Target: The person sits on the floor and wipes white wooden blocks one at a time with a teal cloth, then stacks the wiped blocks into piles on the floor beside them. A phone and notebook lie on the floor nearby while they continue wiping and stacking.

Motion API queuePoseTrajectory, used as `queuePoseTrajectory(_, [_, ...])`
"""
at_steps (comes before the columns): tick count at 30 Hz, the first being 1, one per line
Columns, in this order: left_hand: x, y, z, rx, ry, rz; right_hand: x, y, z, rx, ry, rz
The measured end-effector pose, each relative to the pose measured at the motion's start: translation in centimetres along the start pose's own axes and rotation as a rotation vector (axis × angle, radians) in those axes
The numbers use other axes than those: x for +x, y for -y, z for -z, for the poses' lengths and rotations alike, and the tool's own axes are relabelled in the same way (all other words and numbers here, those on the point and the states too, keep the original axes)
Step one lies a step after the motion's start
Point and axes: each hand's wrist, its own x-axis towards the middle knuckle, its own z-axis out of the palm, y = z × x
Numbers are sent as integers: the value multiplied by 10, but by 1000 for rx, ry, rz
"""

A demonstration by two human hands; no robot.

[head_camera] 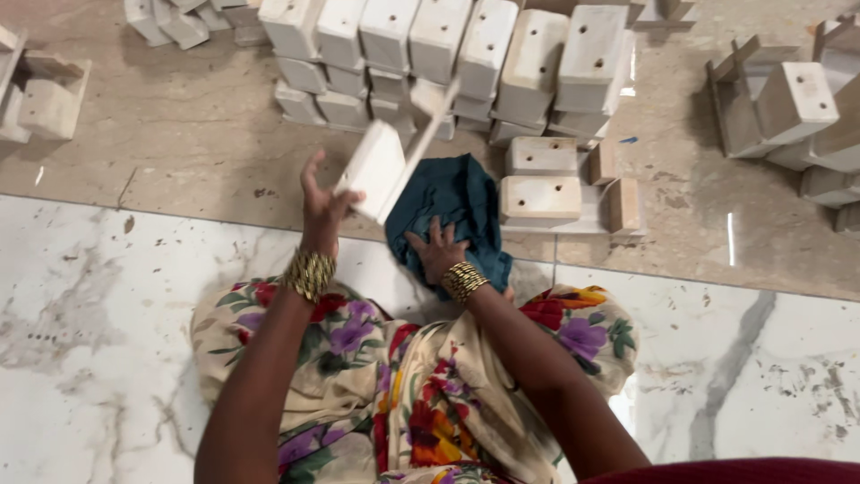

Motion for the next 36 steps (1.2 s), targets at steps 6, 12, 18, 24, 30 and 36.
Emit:
queuePoseTrajectory(6, [-48, 72, 62, 197, 42, -99, -5, -4, -16, -2, -111, 18])
queuePoseTrajectory(12, [-48, 97, 87, 630, 71, -200, -35, -32, 19, -9, 30, 23])
queuePoseTrajectory(18, [-28, 109, 82, 1189, 20, -495, -34, -32, 80, 435, -441, 218])
queuePoseTrajectory(24, [-15, 127, 74, 1204, 87, -374, 69, 44, 74, -128, -370, 250])
queuePoseTrajectory(30, [-18, 125, 75, 1192, 45, -367, 81, 49, 47, -360, -292, 334])
queuePoseTrajectory(36, [-23, 118, 72, 1161, 21, -364, 26, 27, 8, -593, -502, 523])
